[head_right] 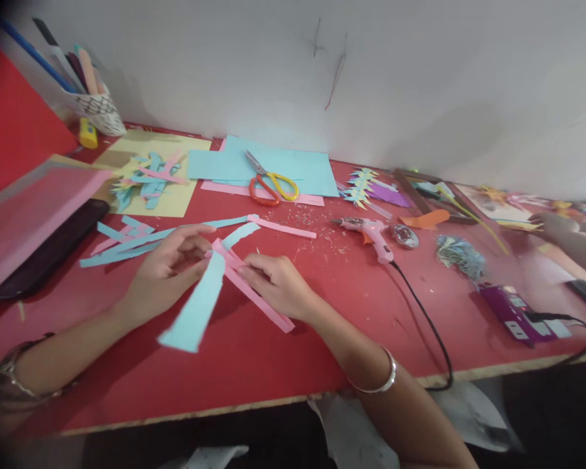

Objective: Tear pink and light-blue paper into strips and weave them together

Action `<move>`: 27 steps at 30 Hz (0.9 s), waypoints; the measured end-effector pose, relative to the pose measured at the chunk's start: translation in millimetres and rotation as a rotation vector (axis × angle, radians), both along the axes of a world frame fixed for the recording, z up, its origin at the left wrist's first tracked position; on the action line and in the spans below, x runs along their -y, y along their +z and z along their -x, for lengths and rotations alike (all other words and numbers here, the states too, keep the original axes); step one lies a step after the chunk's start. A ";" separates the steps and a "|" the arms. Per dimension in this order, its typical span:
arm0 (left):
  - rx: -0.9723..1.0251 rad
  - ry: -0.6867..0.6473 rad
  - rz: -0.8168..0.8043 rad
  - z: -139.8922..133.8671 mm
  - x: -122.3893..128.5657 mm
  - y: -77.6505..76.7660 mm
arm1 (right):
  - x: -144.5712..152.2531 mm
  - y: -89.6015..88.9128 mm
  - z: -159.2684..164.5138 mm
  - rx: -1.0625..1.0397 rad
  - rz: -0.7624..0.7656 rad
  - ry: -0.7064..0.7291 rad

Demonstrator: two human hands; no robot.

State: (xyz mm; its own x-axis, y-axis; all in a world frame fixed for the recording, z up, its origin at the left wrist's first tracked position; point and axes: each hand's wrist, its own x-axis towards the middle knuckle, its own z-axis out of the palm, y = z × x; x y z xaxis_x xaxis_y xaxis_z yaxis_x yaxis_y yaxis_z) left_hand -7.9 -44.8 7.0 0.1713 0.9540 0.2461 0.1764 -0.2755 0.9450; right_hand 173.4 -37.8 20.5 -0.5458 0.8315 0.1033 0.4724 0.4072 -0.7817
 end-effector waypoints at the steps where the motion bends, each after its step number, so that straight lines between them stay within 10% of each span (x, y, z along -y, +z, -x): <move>1: 0.020 -0.002 0.014 -0.1 -0.2 0.2 | -0.2 0.0 0.0 -0.003 -0.002 -0.001; 13: -0.017 -0.014 0.222 0.6 -4.8 0.9 | -1.7 1.7 -1.4 0.046 0.052 0.131; 27: -0.067 -0.095 0.215 -3.8 -2.0 -1.4 | 2.6 -2.6 5.6 -0.072 0.099 -0.126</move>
